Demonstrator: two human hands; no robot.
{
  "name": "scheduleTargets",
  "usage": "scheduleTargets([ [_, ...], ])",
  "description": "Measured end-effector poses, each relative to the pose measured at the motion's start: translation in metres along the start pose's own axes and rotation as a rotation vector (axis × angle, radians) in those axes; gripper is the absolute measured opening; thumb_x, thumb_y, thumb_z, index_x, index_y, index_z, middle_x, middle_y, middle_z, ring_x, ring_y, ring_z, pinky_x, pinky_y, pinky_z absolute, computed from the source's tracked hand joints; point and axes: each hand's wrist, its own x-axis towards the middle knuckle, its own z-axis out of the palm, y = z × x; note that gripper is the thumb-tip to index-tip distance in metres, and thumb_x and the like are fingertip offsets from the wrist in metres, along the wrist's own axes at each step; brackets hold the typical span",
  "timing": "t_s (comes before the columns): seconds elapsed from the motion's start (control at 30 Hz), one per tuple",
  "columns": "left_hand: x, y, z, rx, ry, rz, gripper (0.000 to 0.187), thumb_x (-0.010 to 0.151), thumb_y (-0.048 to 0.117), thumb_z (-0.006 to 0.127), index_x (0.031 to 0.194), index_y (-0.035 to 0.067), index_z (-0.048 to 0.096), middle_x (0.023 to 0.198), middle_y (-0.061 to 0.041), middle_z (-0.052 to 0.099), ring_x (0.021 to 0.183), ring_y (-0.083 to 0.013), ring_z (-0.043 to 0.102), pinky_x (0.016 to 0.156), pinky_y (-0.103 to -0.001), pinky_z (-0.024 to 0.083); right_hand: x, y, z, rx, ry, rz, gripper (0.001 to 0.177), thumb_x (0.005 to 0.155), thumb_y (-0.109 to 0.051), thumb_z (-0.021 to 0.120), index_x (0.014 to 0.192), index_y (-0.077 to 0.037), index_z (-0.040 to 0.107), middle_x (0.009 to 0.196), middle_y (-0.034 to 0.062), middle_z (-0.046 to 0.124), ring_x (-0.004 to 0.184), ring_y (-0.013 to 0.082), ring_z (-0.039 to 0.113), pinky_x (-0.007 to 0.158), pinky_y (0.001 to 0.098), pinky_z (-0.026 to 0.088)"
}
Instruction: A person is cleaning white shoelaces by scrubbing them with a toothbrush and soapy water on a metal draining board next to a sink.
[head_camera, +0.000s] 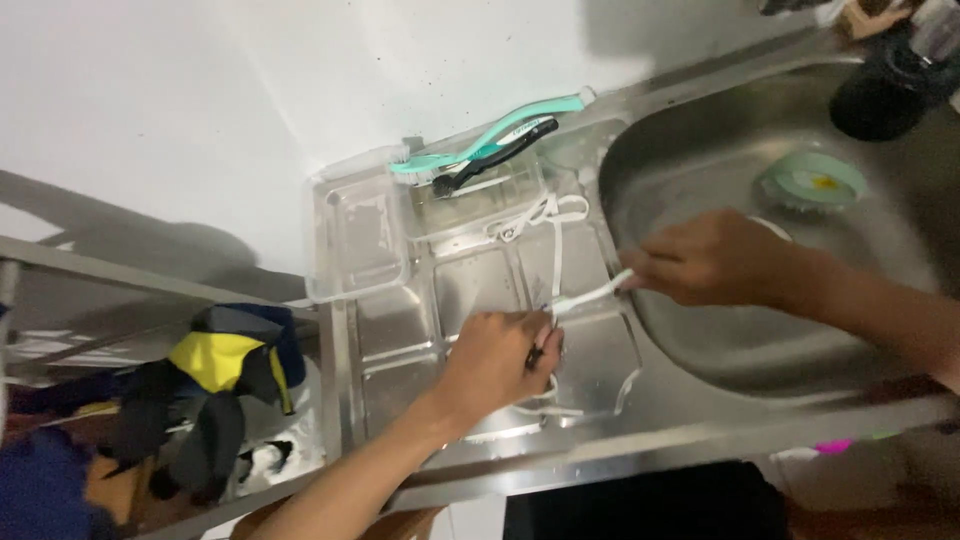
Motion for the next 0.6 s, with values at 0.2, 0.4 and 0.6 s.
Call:
scheduleTargets([
  [0.2,0.008,-0.006,-0.012,-0.149,-0.115,-0.029,0.015,0.079,-0.001,0.060,0.070,0.010,0.060,0.058,0.001,0.066,0.046,-0.0123,0.060,0.048,-0.030,0.050,-0.005,0.011,0.005,0.048,-0.035,0.057,0.025,0.098,-0.030,0.071,0.108,-0.008,0.066,0.069,0.0017,0.049,0.048,0.0169,0.045,0.037,0.0345,0.033],
  [0.4,0.005,-0.017,-0.004,-0.082,-0.182,-0.054,0.012,0.073,0.002,0.059,0.072,0.014,0.058,0.060,0.003,0.063,0.048,-0.0178,0.058,0.048,-0.035,0.044,0.008,0.022,0.003,0.171,-0.115,0.241,0.018,0.100,-0.022,0.070,0.086,-0.011,0.068,0.069,0.0007,0.061,0.044,0.0136,0.048,0.038,0.0333,0.033],
  [0.6,0.003,-0.019,0.002,-0.015,-0.086,-0.032,0.024,0.089,0.012,0.061,0.068,0.010,0.050,0.055,0.000,0.055,0.042,-0.0217,0.050,0.042,-0.039,0.039,0.001,0.023,-0.015,0.009,-0.246,0.339,0.012,0.100,-0.014,0.066,0.112,-0.010,0.067,0.067,0.0020,0.056,0.047,0.0167,0.051,0.041,0.0355,0.033],
])
